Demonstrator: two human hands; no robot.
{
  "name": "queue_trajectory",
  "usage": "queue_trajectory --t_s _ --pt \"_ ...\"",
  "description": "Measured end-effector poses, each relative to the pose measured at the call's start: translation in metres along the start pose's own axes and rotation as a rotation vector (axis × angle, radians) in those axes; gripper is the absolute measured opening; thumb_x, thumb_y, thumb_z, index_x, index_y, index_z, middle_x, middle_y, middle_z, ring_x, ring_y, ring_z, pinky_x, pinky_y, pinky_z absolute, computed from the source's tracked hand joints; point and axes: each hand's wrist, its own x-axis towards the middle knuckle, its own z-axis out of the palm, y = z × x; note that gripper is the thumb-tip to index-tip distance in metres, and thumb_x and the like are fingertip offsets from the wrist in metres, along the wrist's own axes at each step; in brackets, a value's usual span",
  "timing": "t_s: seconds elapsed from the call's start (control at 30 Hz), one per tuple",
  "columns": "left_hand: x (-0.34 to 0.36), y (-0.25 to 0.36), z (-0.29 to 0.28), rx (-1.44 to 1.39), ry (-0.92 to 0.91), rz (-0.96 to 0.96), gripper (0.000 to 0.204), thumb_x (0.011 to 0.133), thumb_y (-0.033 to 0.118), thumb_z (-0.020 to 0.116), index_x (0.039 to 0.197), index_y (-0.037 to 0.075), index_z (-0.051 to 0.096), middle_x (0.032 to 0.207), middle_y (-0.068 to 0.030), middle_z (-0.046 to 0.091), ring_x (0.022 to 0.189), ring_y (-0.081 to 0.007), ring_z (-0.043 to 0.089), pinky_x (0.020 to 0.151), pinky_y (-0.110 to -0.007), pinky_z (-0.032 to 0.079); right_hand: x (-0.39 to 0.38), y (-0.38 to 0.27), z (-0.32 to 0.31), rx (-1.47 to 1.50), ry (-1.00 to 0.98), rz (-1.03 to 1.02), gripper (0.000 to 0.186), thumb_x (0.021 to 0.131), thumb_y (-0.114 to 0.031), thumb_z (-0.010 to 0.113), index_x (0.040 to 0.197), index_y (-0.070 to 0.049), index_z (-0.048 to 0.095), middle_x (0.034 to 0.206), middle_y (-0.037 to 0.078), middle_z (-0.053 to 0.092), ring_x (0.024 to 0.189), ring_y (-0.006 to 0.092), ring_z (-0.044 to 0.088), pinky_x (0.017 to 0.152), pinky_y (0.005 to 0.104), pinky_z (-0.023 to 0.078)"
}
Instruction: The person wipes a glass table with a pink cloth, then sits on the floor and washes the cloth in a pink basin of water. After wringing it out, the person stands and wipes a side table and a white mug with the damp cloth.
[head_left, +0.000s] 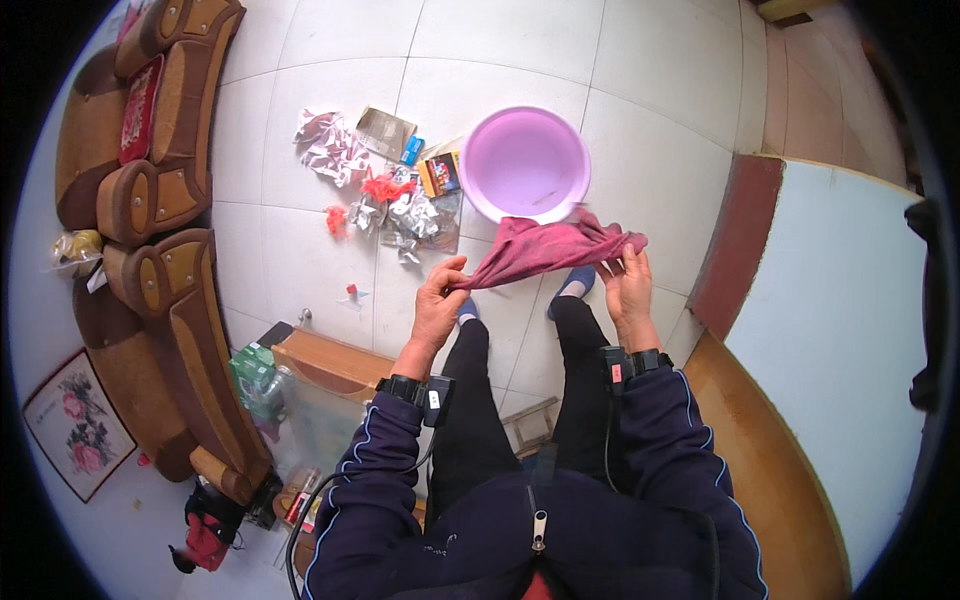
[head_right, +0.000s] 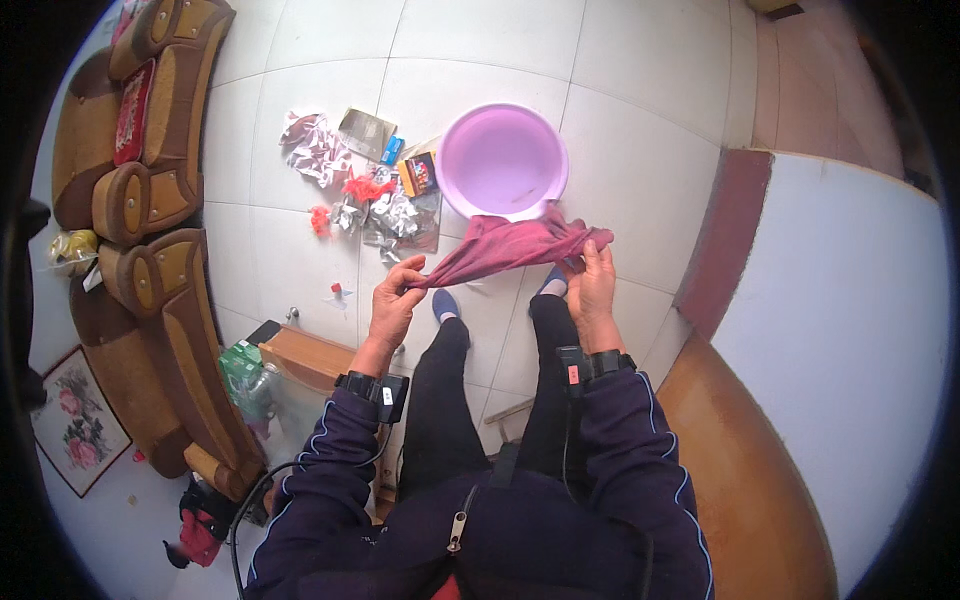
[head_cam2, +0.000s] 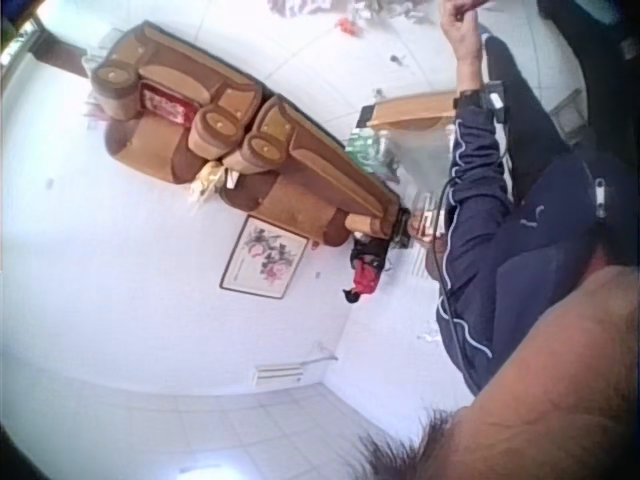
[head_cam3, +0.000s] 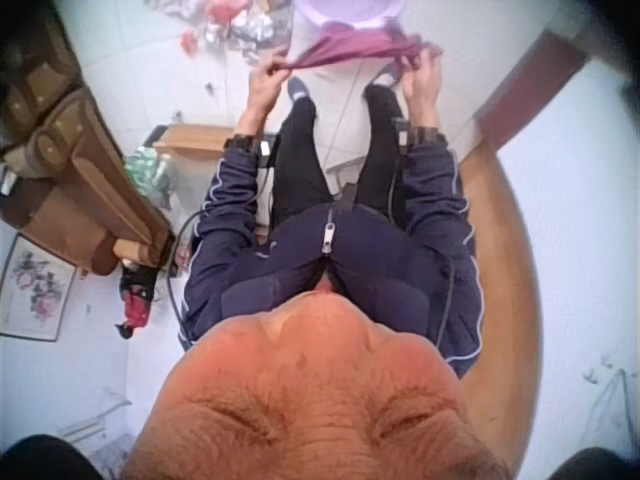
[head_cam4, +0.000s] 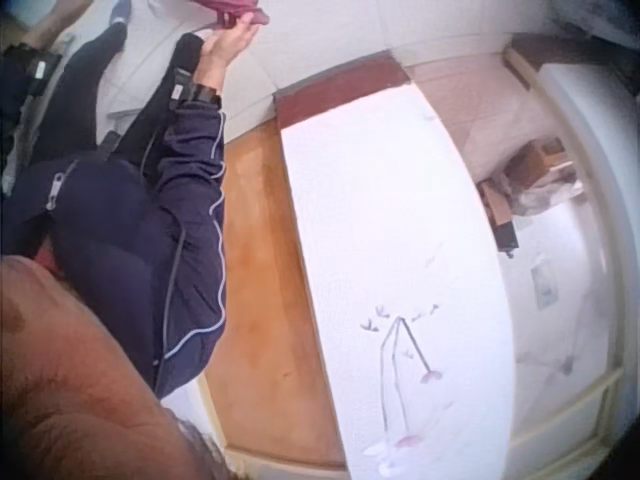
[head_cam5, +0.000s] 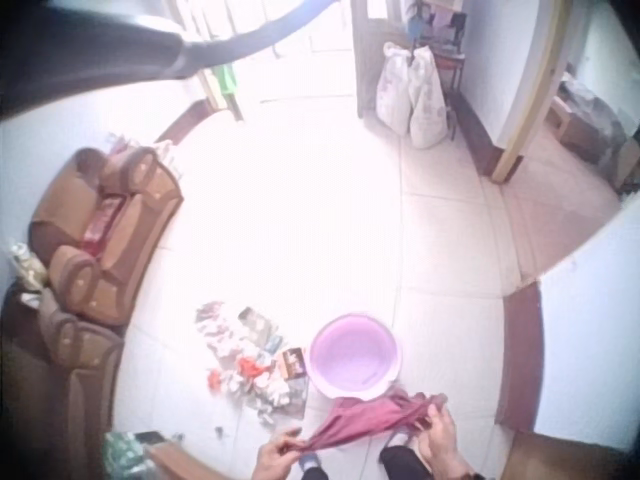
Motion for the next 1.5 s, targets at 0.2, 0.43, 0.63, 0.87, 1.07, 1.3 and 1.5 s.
queue_trajectory --t_s 0.2,0.43,0.63,0.87,1.07,1.3,1.5 --pt "0.031 -0.019 0.049 -0.373 0.096 -0.182 0.016 0.081 -0.012 0.047 0.088 0.001 0.053 0.118 -0.0145 0.054 0.100 -0.0217 0.060 0.084 -0.032 0.056 0.050 -0.019 0.005 -0.078 -0.103 0.038 0.025 0.097 -0.019 0.044 0.118 -0.007 0.049 0.118 0.009 0.055 0.108 0.0225 0.055 0.093 0.0448 0.046" --pt "0.100 -0.066 0.062 -0.393 0.023 -0.084 0.019 0.083 -0.012 0.045 0.090 0.004 0.053 0.120 -0.0135 0.053 0.103 -0.0201 0.058 0.085 -0.031 0.055 0.117 0.025 0.007 -0.156 -0.186 0.010 0.026 0.097 -0.015 0.045 0.119 -0.004 0.050 0.118 0.010 0.056 0.106 0.0210 0.057 0.089 0.0381 0.050" --pt "0.160 -0.147 0.043 0.337 -0.152 -0.042 0.055 0.074 -0.007 0.050 0.127 0.007 0.047 0.138 -0.0132 0.042 0.123 -0.0239 0.044 0.106 -0.036 0.032 0.192 0.098 -0.022 -0.630 0.114 0.018 0.041 0.088 -0.015 0.057 0.125 -0.001 0.047 0.121 0.013 0.055 0.098 0.0188 0.060 0.083 0.0313 0.050" --pt "0.194 -0.223 0.032 0.262 -0.198 -0.193 0.068 0.078 0.001 0.054 0.141 0.012 0.031 0.140 -0.0189 0.037 0.128 -0.0377 0.038 0.105 -0.043 0.034 0.269 0.190 -0.052 -1.111 -0.019 -0.054 0.061 0.077 -0.022 0.064 0.133 -0.007 0.044 0.126 0.021 0.052 0.104 0.0265 0.058 0.091 0.0360 0.045" --pt "0.238 -0.270 0.031 0.101 -0.086 -0.300 0.060 0.081 0.006 0.055 0.138 0.008 0.036 0.131 -0.0218 0.046 0.117 -0.0301 0.049 0.089 -0.034 0.046 0.336 0.256 -0.052 -1.503 -0.157 -0.092 0.075 0.076 -0.036 0.065 0.140 -0.011 0.034 0.139 0.024 0.036 0.125 0.0386 0.040 0.104 0.0413 0.034" --pt "0.300 -0.313 0.038 0.093 -0.025 -0.163 0.061 0.083 0.015 0.062 0.138 0.007 0.036 0.129 -0.0173 0.047 0.109 -0.0242 0.051 0.085 -0.035 0.046 0.382 0.316 -0.051 -1.416 -0.079 0.046 0.058 0.077 -0.028 0.064 0.129 -0.010 0.044 0.114 0.019 0.052 0.101 0.0360 0.056 0.079 0.0424 0.049" --pt "0.333 -0.322 0.059 -0.145 0.090 -0.465 0.059 0.091 0.040 0.053 0.138 0.012 0.030 0.118 -0.0095 0.051 0.107 -0.0227 0.052 0.087 -0.037 0.045 0.377 0.310 -0.020 -0.461 -0.068 0.263 0.021 0.077 -0.001 0.051 0.093 -0.013 0.057 0.068 -0.002 0.050 0.050 0.0087 0.043 0.036 0.0218 0.034"
